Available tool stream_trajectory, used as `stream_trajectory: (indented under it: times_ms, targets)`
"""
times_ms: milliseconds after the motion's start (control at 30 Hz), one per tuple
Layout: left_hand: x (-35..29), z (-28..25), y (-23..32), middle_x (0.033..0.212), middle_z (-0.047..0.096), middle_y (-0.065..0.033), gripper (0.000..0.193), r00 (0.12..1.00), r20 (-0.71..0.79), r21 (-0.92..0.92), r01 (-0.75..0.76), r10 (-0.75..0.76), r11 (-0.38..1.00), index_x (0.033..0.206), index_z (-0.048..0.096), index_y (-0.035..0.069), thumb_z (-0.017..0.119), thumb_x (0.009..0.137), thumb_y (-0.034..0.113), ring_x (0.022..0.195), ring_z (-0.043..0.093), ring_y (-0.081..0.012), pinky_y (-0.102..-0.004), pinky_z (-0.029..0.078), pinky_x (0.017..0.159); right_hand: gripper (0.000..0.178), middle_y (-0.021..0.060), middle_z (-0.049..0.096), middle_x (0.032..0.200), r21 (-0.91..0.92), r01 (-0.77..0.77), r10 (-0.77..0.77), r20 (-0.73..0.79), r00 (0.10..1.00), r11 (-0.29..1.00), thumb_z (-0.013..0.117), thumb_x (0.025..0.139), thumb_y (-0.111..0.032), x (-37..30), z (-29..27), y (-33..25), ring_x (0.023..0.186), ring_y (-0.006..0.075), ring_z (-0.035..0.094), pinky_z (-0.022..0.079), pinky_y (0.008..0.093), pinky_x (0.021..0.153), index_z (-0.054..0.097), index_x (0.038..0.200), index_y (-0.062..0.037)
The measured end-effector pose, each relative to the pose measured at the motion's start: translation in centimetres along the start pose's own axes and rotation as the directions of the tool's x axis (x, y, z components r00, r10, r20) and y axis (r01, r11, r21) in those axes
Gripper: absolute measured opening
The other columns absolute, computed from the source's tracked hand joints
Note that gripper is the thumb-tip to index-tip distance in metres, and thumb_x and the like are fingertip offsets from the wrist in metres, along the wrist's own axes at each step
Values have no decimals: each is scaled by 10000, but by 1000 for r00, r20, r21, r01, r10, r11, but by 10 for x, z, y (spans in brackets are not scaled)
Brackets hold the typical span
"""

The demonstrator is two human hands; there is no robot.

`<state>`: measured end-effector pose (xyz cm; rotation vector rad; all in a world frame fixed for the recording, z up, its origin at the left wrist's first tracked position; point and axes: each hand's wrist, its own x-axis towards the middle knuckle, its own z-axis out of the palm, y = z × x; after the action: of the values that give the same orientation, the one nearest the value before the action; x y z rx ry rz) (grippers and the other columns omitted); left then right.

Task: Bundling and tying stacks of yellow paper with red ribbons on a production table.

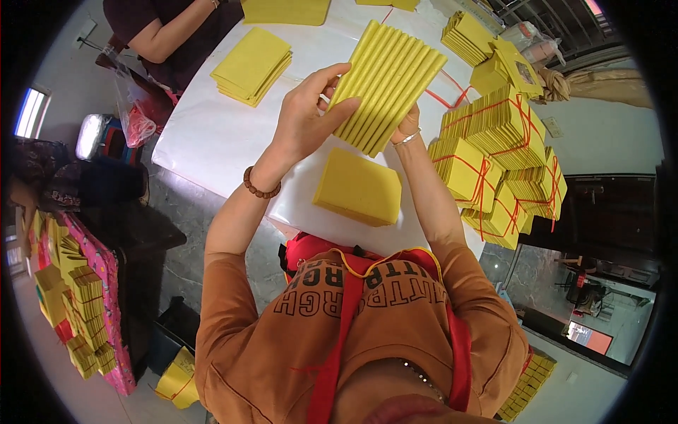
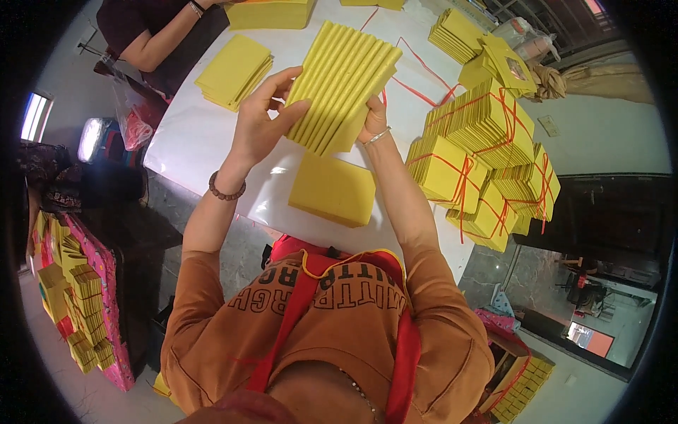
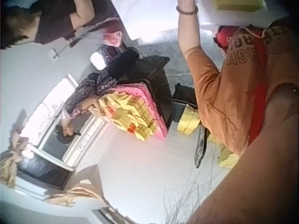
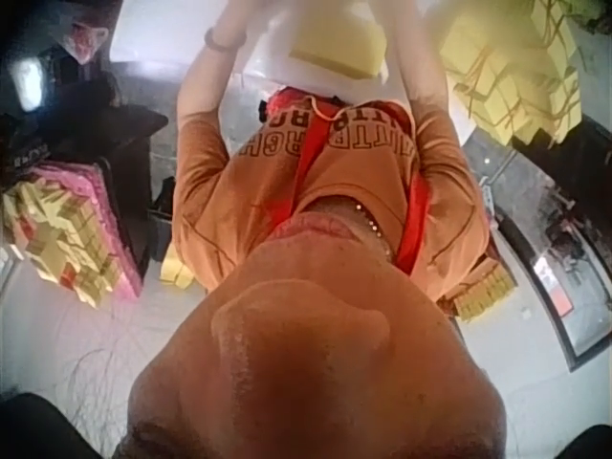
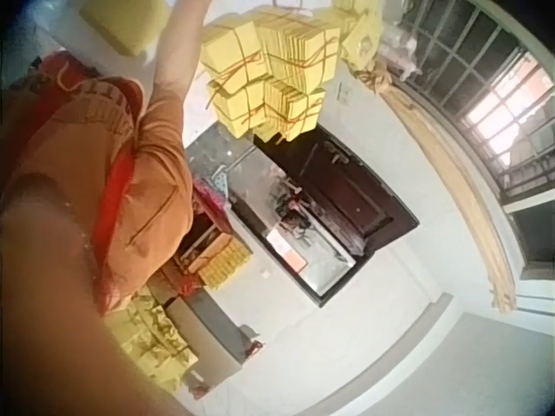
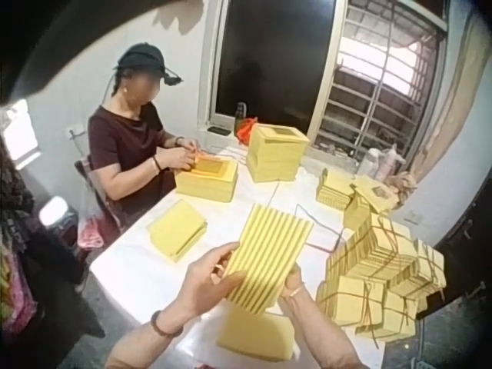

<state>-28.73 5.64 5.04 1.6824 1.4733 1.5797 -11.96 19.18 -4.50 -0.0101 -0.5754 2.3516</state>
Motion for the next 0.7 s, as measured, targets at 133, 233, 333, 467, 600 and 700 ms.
stream_trajectory:
  times_ms: [133, 233, 333, 467, 600, 700]
  targets:
    - [-2, 2, -2, 875, 557, -9, 430, 1000, -16, 49, -19, 19, 999, 1167, 507, 61, 651, 767, 126, 783, 504, -93, -206, 418, 641, 663, 163, 468, 1230, -12, 7, -7, 10, 1000, 1000, 692, 696, -216, -1, -3, 1, 1125, 301, 470, 385, 444, 964, 386, 1252, -26]
    - [-3, 3, -1, 888, 575, -19, 433, 1000, -26, 31, 18, -17, 999, 1156, 511, 56, 662, 758, 138, 789, 517, -98, -214, 419, 641, 663, 164, 473, 1222, -10, -5, 5, 11, 1000, 1000, 697, 694, -224, -2, 4, 3, 1121, 298, 474, 389, 443, 961, 391, 1246, -19]
    - [-3, 4, 4, 903, 588, -76, 440, 996, -65, 58, -55, 59, 997, 1100, 536, 54, 701, 708, 166, 750, 544, -158, -260, 451, 617, 664, 167, 476, 1217, -13, -15, 15, 18, 1000, 1000, 696, 695, -232, -3, 5, 3, 1117, 298, 478, 390, 439, 960, 392, 1243, -13]
    - [-4, 2, 4, 911, 593, -62, 467, 999, -24, 118, -46, 49, 992, 1122, 524, 51, 705, 709, 172, 777, 550, -148, -256, 444, 632, 666, 173, 477, 1213, -67, 4, -6, -36, 999, 998, 684, 702, -243, -4, 5, 3, 1113, 302, 480, 392, 434, 957, 385, 1246, -3]
    - [-6, 4, 0, 925, 597, -58, 496, 996, -33, 155, -74, 80, 985, 1141, 508, 47, 710, 711, 186, 799, 554, -142, -251, 434, 642, 671, 181, 470, 1217, -99, -8, 1, -79, 997, 995, 667, 707, -242, -7, 7, 6, 1116, 308, 475, 394, 436, 954, 366, 1255, 3]
    - [-6, 6, 4, 919, 590, -69, 525, 998, -30, 213, -55, 63, 976, 1138, 502, 43, 729, 692, 201, 792, 556, -155, -257, 438, 642, 682, 190, 457, 1227, -137, -25, 7, -124, 992, 990, 655, 711, -240, -8, 7, 5, 1120, 313, 470, 395, 437, 951, 343, 1267, 4]
